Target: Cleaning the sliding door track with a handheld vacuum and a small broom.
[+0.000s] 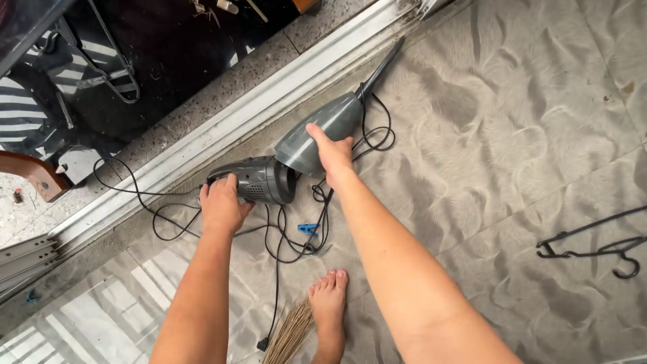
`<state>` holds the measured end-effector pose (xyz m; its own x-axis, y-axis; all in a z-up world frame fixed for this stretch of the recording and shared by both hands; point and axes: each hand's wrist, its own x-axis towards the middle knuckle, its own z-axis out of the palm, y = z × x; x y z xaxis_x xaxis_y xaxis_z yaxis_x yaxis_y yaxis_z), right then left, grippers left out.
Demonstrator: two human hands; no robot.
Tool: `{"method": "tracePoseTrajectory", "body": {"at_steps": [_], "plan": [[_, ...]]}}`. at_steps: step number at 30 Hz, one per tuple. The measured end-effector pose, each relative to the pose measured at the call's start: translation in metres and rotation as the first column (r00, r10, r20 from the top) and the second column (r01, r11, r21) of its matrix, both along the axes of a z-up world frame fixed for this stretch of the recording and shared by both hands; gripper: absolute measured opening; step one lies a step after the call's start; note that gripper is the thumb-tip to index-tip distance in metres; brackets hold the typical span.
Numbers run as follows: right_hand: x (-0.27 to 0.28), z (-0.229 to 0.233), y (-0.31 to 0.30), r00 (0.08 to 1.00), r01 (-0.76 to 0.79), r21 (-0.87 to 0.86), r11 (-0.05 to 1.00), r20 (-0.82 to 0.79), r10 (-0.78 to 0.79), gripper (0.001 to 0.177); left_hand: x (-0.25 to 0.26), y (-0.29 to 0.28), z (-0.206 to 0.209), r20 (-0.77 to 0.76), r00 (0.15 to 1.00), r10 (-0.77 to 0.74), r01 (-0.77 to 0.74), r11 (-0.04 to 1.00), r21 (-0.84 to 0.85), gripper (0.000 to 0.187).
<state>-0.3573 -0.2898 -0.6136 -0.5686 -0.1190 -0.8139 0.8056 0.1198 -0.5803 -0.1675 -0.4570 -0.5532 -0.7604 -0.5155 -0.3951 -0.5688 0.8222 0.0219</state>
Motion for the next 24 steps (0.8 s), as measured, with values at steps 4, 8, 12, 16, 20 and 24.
{"method": "tracePoseTrajectory", "body": {"at_steps": [4,8,12,16,20,24], "plan": [[0.010,0.030,0.043,0.996,0.075,-0.223,0.972,0.056,-0.064,0.109,0.026,0.025,0.009,0.045,0.992,-0.114,0.107,0.984,0.143,0.051],[0.023,0.062,0.085,0.991,0.133,-0.294,0.946,0.063,-0.120,0.098,0.042,0.083,0.045,-0.132,0.984,-0.116,0.146,0.959,0.242,0.054],[0.030,0.088,0.132,0.968,0.235,-0.283,0.930,-0.016,-0.250,0.088,0.035,0.134,0.095,-0.089,0.995,0.037,0.001,0.920,0.392,0.055],[0.026,0.144,0.193,0.937,0.240,-0.343,0.908,-0.163,-0.309,0.078,0.015,0.183,0.146,-0.224,0.973,0.051,0.054,0.897,0.439,0.052],[0.012,0.204,0.250,0.892,0.316,-0.415,0.853,-0.177,-0.417,0.070,-0.022,0.233,0.211,-0.281,0.958,0.056,0.092,0.868,0.488,0.054],[-0.005,0.268,0.305,0.801,0.513,-0.408,0.755,-0.087,-0.592,0.072,-0.064,0.283,0.279,-0.368,0.929,-0.035,0.218,0.856,0.470,0.054]]}}
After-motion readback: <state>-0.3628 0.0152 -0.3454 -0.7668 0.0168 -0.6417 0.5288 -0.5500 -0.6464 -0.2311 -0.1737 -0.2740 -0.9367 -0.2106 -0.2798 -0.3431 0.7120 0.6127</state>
